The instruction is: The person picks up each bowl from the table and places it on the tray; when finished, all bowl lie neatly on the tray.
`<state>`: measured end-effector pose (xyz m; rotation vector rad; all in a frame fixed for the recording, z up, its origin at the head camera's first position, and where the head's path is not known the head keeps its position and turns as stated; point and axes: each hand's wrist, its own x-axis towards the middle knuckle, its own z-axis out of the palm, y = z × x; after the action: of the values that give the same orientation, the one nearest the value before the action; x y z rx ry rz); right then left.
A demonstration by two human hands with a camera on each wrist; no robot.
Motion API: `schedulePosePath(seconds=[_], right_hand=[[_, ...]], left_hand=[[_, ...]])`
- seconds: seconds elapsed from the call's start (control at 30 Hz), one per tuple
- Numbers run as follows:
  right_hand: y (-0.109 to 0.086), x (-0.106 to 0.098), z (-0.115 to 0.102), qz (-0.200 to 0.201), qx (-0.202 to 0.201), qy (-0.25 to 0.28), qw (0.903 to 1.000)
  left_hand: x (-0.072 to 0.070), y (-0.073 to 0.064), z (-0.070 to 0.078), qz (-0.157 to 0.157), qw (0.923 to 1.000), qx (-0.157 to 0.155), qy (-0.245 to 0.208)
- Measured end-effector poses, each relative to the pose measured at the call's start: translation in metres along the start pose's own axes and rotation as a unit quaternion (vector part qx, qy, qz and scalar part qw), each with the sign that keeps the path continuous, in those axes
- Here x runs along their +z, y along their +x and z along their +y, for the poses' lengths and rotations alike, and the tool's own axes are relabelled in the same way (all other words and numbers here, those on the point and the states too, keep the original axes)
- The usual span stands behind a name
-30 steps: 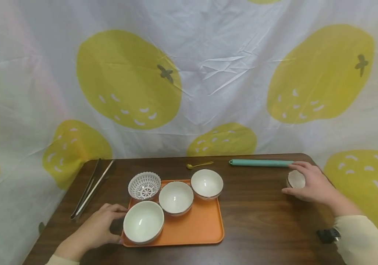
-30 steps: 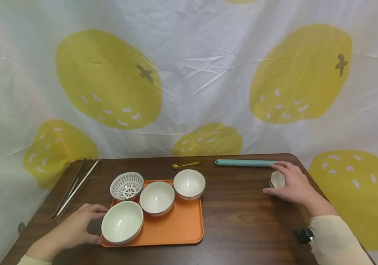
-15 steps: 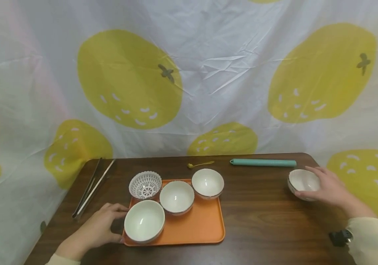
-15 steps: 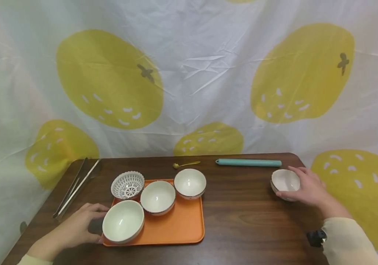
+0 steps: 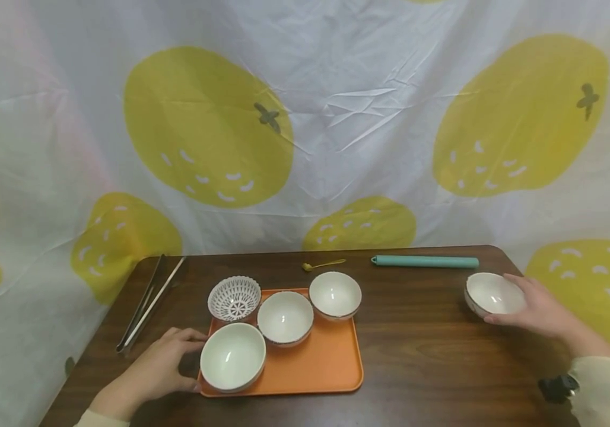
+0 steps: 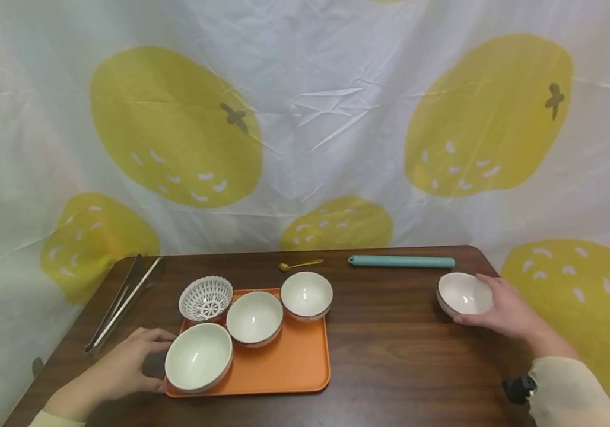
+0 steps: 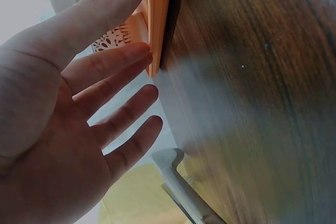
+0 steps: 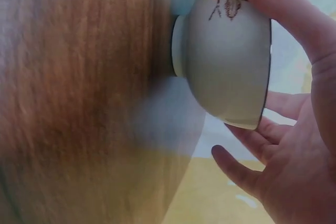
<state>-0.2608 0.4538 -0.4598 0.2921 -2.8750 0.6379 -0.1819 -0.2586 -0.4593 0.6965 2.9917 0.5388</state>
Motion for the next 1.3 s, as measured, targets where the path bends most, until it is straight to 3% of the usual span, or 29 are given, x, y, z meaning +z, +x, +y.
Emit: schedulePosePath(seconds=[0.27,0.57,1.03,1.3], right_hand=[[-0.002,0.007,-0.011,0.015,0.01,0.024,0.9995],[-0.007,0.014,-0.043,-0.015,0.027,0.041,0.9987],[-0.008,0.029,-0.132,0.03,-0.115,0.06,0.9911],[-0.013,0.047,-0.177,0.032,-0.156,0.081,0.9839]], left_hand=[[0.0,0.001,0.0,0.002,1.0,-0.002,0.001],[0.001,0.001,0.0,0.0,1.0,0.001,0.0],[-0.001,0.0,0.002,0.002,1.0,-0.007,0.006],[0.0,0.0,0.0,0.005,0.9999,-0.004,0.011]])
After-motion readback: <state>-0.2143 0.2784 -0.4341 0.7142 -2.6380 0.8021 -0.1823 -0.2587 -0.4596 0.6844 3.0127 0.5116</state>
